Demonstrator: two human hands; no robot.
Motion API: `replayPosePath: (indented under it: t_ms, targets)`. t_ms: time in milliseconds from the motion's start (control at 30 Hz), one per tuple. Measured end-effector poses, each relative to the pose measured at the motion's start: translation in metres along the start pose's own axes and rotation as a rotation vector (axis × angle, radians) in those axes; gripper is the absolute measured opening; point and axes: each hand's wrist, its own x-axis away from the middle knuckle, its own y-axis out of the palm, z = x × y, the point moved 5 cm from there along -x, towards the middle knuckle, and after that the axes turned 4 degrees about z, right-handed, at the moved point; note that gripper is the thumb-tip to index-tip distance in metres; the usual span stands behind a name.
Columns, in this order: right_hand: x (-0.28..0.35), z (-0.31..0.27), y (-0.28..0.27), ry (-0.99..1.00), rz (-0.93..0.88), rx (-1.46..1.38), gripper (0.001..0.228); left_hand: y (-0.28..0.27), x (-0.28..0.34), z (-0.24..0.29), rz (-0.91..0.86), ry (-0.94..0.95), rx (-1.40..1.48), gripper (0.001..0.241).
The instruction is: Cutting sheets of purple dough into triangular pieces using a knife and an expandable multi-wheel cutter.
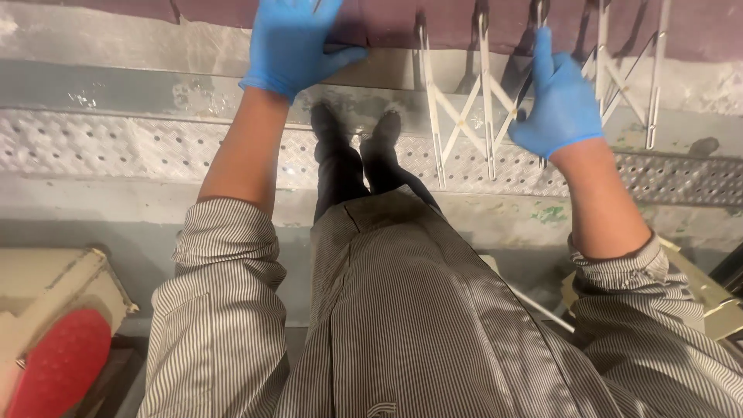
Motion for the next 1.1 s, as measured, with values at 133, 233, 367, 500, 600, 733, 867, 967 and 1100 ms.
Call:
replayPosePath:
  t_ms: [133, 233, 367, 500, 600, 733, 867, 967, 1100]
  targets:
    - [0.045, -0.014, 0.006, 0.095, -0.050, -0.011, 0.119, -0.005, -0.004, -0.001, 0.082, 0.054, -0.028, 0.073]
    - [0.085, -0.023, 0.019, 0.246, -0.187, -0.057, 0.112, -0.004, -0.009, 0.011, 0.194, 0.121, 0.013, 0.077]
    - [0.135, -0.036, 0.048, 0.432, -0.378, -0.143, 0.106, 0.083, -0.010, 0.049, 0.165, 0.104, -0.015, 0.071]
    - [0.183, 0.016, 0.065, 0.489, -0.254, -0.231, 0.109, 0.082, -0.079, 0.148, 0.186, 0.054, 0.073, 0.075]
    - [0.177, 0.064, 0.013, 0.522, -0.061, -0.235, 0.112, 0.085, -0.102, 0.193, 0.146, 0.066, 0.190, 0.077]
    - [0.136, 0.165, -0.047, 0.415, 0.132, -0.171, 0.107, 0.112, -0.128, 0.192, 0.171, 0.016, 0.091, 0.077]
    - [0.081, 0.192, -0.095, 0.122, 0.278, -0.118, 0.086, 0.121, -0.106, 0.205, 0.107, -0.005, 0.137, 0.063]
    - [0.028, 0.207, -0.103, -0.031, 0.335, -0.094, 0.077, 0.125, -0.116, 0.204, 0.012, -0.006, 0.041, 0.060]
    - [-0.009, 0.220, -0.075, -0.004, 0.219, -0.139, 0.053, 0.126, -0.108, 0.202, -0.056, -0.033, -0.050, 0.059]
